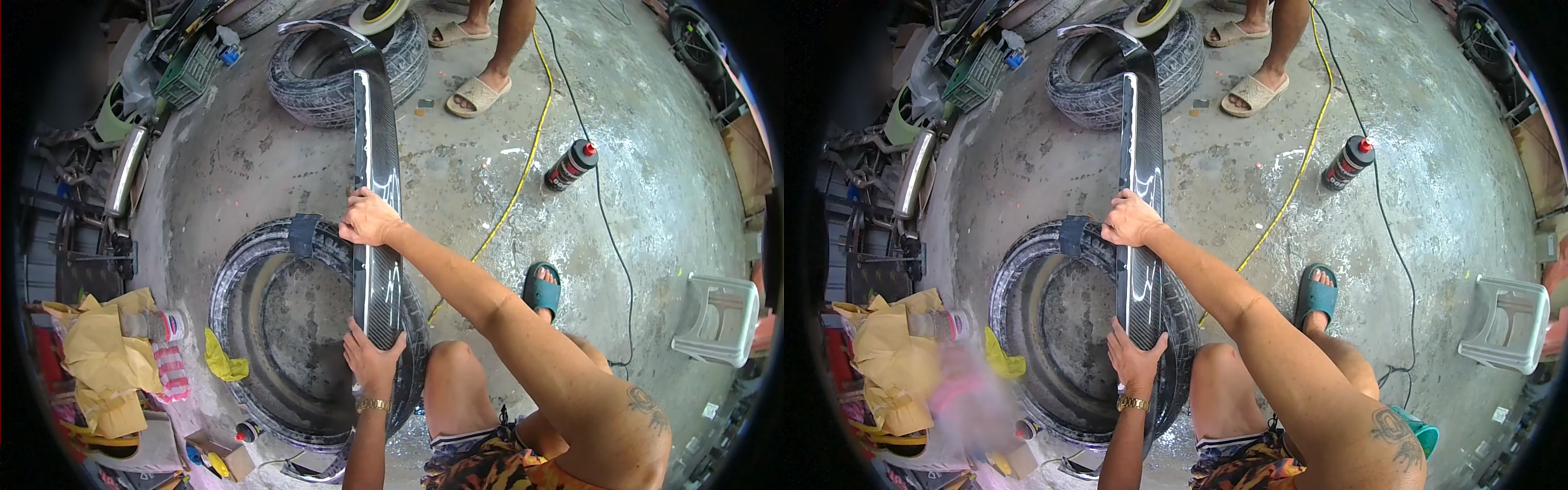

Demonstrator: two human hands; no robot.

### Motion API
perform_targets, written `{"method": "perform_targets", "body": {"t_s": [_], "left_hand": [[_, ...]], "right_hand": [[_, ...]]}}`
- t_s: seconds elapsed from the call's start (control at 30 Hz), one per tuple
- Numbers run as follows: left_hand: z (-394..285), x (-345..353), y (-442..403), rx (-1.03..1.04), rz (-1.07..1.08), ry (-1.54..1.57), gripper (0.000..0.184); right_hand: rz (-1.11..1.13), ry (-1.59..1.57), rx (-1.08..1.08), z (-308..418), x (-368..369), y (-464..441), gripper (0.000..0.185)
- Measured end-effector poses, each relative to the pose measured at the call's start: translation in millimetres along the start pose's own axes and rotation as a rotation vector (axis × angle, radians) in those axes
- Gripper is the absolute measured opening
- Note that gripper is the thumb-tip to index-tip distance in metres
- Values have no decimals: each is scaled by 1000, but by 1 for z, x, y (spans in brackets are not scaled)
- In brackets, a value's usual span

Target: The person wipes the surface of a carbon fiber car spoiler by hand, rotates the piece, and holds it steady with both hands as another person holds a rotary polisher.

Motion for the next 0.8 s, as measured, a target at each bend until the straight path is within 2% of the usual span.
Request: {"method": "perform_targets", "body": {"t_s": [0.8], "left_hand": [[0,0,-1,-2,9,-6,110]], "right_hand": [[-9,-10,7,-2,3,-1,37]]}}
Point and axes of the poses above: each hand's wrist, its own y-axis away from the middle knuckle, its own x-axis out of the palm, z = x × y, the point moved 8 cm from there along -y, towards the middle knuckle, and after that the axes turned 12 degrees about x, right-handed, at the moved point
